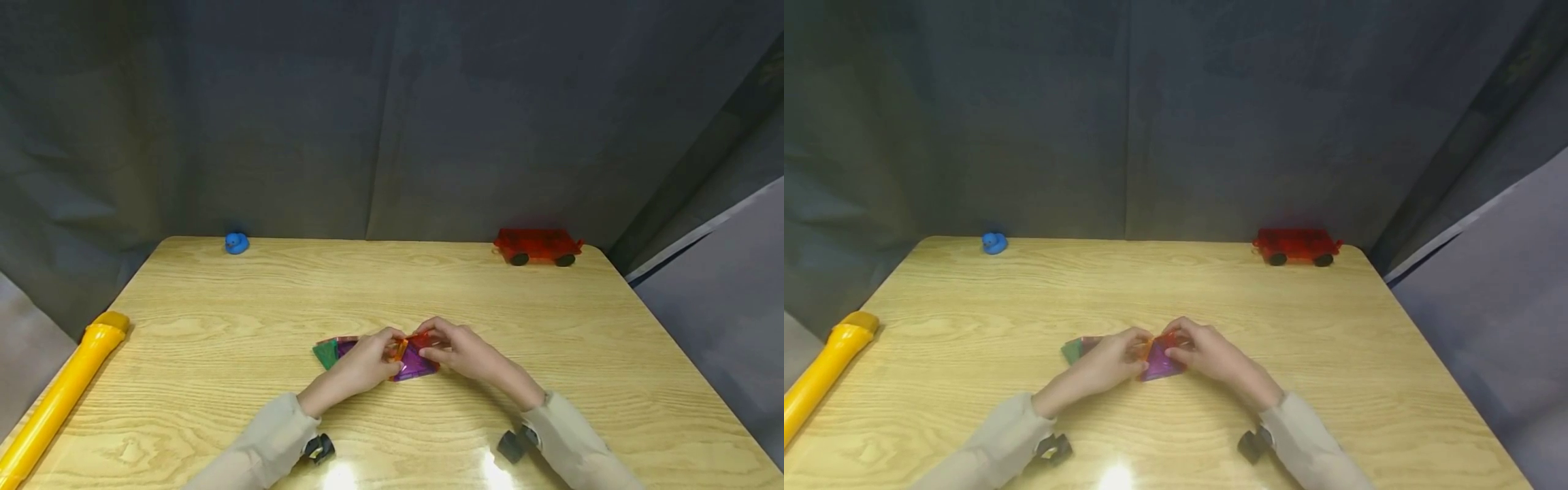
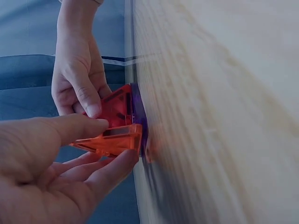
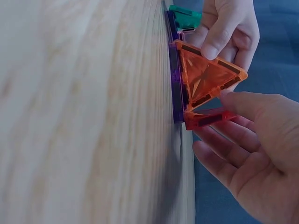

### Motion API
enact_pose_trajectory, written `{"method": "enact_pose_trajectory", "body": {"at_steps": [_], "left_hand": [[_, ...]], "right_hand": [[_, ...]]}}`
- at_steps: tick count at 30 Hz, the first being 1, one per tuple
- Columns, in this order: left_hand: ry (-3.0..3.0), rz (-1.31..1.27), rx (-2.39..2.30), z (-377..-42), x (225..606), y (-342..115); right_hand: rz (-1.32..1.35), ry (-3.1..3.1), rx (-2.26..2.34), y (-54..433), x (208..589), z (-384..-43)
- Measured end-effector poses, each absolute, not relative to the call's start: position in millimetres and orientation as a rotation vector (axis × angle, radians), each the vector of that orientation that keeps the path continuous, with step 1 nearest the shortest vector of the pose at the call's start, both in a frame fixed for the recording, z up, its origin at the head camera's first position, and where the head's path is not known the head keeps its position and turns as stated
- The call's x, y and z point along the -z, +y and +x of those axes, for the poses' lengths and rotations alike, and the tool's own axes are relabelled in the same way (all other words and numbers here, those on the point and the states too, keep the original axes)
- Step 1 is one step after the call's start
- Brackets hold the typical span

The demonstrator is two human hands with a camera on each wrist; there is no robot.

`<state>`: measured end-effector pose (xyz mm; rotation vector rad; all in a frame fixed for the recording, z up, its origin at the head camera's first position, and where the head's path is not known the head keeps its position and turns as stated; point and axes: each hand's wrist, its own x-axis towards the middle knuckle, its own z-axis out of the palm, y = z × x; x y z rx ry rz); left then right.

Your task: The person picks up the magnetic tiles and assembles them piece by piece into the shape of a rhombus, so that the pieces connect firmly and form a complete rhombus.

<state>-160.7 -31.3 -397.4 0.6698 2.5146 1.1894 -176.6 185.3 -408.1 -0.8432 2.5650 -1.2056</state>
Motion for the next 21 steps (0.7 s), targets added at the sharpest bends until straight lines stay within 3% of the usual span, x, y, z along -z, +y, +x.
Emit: {"method": "enact_pose_trajectory", "body": {"at_steps": [21], "left_hand": [[2.524, 0.770, -1.109, -162.3, 399.1, -29.4]], "right_hand": [[-0.938, 2.567, 1.140, 182.4, 405.0, -176.6]]}}
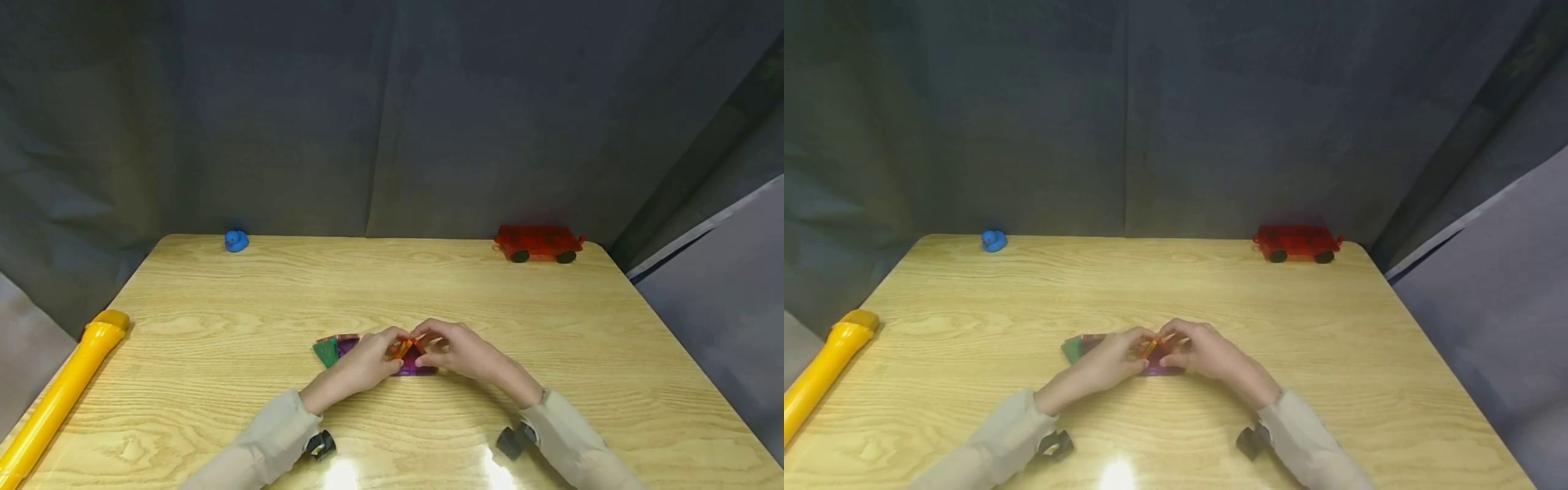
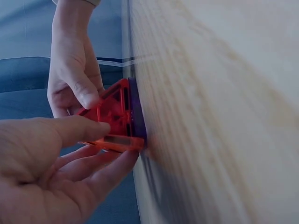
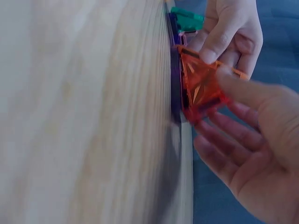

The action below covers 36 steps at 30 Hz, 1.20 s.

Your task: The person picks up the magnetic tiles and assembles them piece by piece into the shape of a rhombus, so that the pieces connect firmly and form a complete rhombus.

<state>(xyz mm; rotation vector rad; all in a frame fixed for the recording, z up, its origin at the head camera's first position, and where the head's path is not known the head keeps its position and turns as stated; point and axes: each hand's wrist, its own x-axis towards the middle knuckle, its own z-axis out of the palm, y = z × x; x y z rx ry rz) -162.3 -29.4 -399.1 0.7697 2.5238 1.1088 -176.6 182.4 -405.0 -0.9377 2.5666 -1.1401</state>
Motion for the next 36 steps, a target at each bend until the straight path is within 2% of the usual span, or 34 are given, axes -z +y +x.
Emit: {"method": "enact_pose_trajectory", "body": {"at_steps": [10, 17, 26, 36], "left_hand": [[2.491, 0.787, -1.160, -161, 398, -33], [2.508, 0.791, -1.188, -163, 381, -44], [2.624, 0.836, -1.344, -168, 367, -77], [2.591, 0.668, -1.214, -171, 381, -124]], "right_hand": [[-0.917, 2.473, 1.101, 186, 404, -180], [-0.906, 2.515, 1.103, 185, 404, -179], [-0.832, 2.612, 1.086, 185, 406, -180], [-0.788, 2.655, 1.070, 185, 408, -181]]}}
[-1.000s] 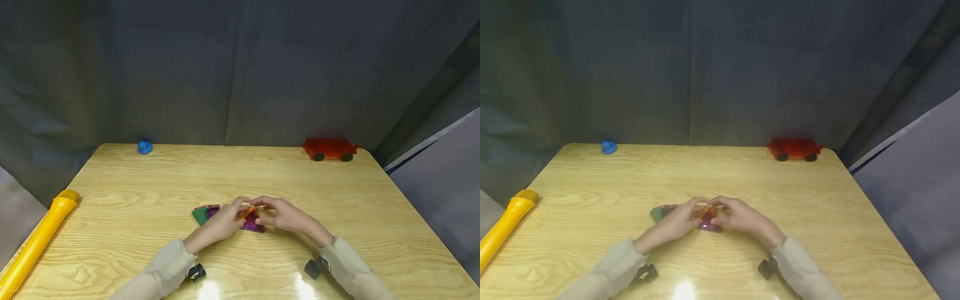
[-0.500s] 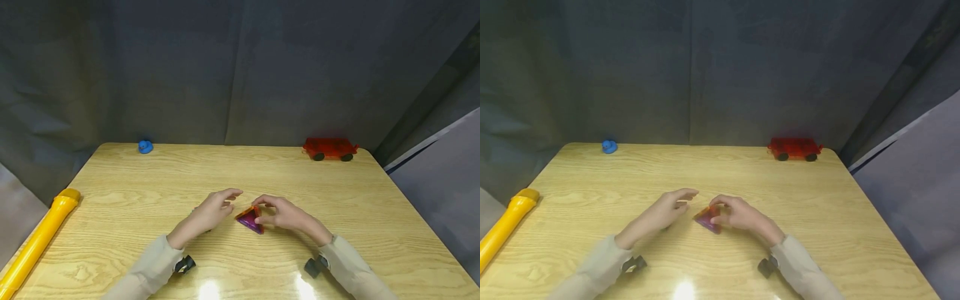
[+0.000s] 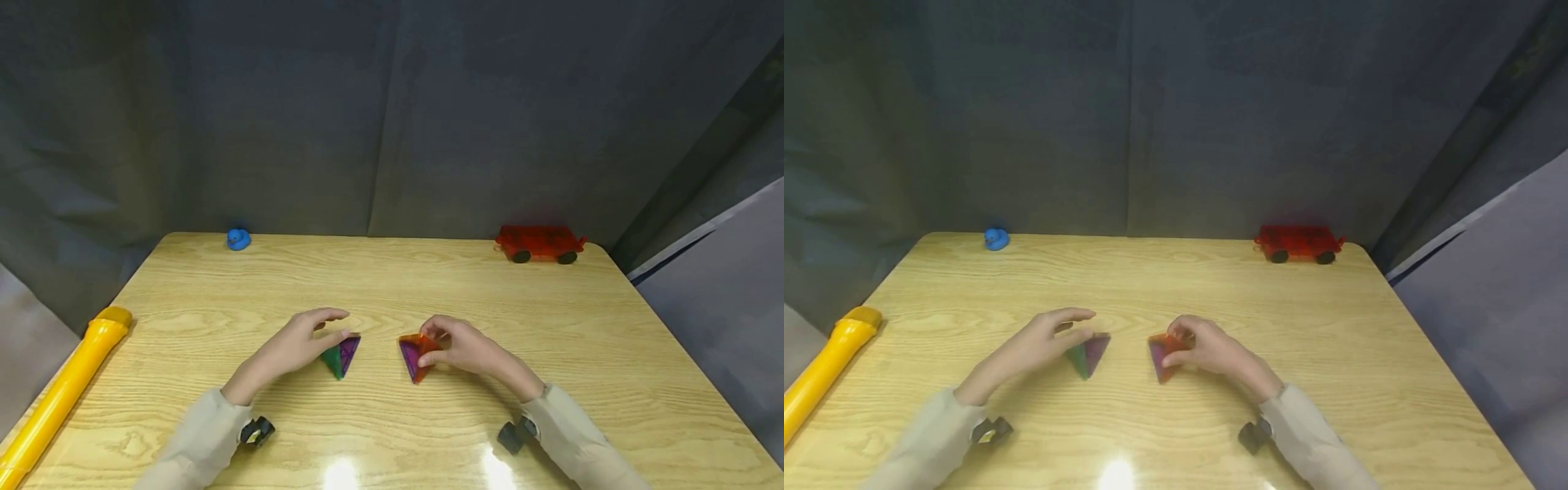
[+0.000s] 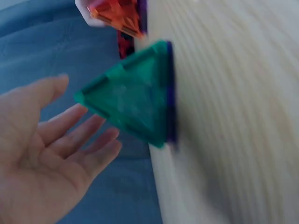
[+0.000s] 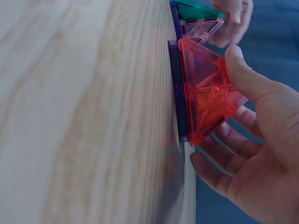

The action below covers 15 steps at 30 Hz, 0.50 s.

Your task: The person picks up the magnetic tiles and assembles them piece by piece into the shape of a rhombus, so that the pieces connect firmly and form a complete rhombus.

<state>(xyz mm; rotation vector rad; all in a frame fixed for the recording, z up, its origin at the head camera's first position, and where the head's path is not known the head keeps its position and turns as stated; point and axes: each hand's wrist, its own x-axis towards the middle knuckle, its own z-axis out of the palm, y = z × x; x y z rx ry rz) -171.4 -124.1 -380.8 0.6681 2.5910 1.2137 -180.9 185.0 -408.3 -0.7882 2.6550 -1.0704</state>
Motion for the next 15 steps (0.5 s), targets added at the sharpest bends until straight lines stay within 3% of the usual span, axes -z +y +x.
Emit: {"method": "enact_pose_trajectory", "body": {"at_steps": [15], "left_hand": [[2.514, 0.732, -1.103, -173, 393, -130]], "right_hand": [[-0.768, 2.626, 1.014, 185, 408, -180]]}}
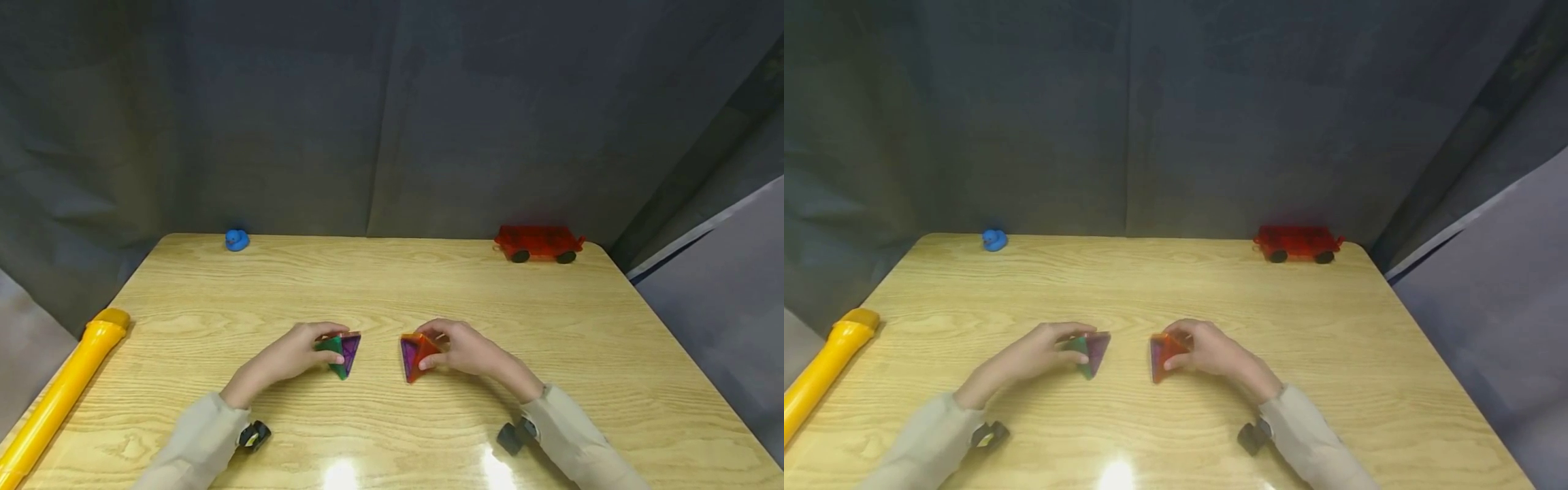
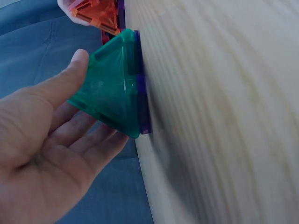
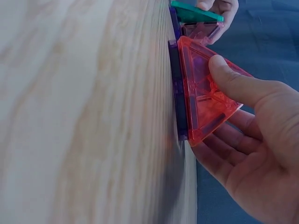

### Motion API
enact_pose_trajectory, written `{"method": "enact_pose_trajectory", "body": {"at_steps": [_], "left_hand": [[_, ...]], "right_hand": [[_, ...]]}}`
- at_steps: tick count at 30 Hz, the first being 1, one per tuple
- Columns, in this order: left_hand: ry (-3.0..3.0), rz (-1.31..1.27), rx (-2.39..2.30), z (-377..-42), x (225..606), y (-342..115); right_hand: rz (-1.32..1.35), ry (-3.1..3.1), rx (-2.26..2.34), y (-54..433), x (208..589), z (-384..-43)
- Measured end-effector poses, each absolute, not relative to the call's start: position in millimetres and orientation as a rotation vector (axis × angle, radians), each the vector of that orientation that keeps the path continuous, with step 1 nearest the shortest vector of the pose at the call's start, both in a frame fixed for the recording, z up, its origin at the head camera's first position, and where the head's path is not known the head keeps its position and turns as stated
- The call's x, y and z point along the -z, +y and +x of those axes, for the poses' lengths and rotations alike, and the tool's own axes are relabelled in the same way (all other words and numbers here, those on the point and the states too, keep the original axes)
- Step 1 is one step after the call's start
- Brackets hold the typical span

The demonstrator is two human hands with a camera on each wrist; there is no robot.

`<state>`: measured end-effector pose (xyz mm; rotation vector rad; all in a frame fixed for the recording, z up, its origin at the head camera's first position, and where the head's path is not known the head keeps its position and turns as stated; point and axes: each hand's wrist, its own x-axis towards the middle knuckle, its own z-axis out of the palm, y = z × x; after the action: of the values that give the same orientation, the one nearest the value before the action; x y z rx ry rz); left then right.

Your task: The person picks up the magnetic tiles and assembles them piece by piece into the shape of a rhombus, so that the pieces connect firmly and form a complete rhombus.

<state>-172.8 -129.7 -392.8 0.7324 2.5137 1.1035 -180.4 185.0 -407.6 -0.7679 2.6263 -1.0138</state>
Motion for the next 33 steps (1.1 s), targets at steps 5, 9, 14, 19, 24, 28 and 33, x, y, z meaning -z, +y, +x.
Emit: {"method": "enact_pose_trajectory", "body": {"at_steps": [5, 9, 14, 19, 24, 28, 33], "left_hand": [[2.541, 0.765, -1.090, -174, 395, -122], [2.564, 0.778, -1.074, -174, 397, -118], [2.562, 0.794, -1.064, -175, 397, -113], [2.559, 0.817, -1.038, -177, 396, -104], [2.544, 0.810, -1.036, -179, 396, -95], [2.538, 0.806, -1.033, -179, 397, -90], [2.545, 0.809, -1.025, -180, 398, -86]], "right_hand": [[-0.765, 2.631, 1.018, 184, 409, -181], [-0.743, 2.628, 1.023, 182, 408, -182], [-0.712, 2.632, 1.027, 180, 408, -184], [-0.679, 2.653, 1.026, 177, 408, -186], [-0.655, 2.649, 1.030, 174, 409, -188], [-0.667, 2.644, 1.027, 172, 408, -189], [-0.689, 2.634, 1.039, 170, 407, -190]]}}
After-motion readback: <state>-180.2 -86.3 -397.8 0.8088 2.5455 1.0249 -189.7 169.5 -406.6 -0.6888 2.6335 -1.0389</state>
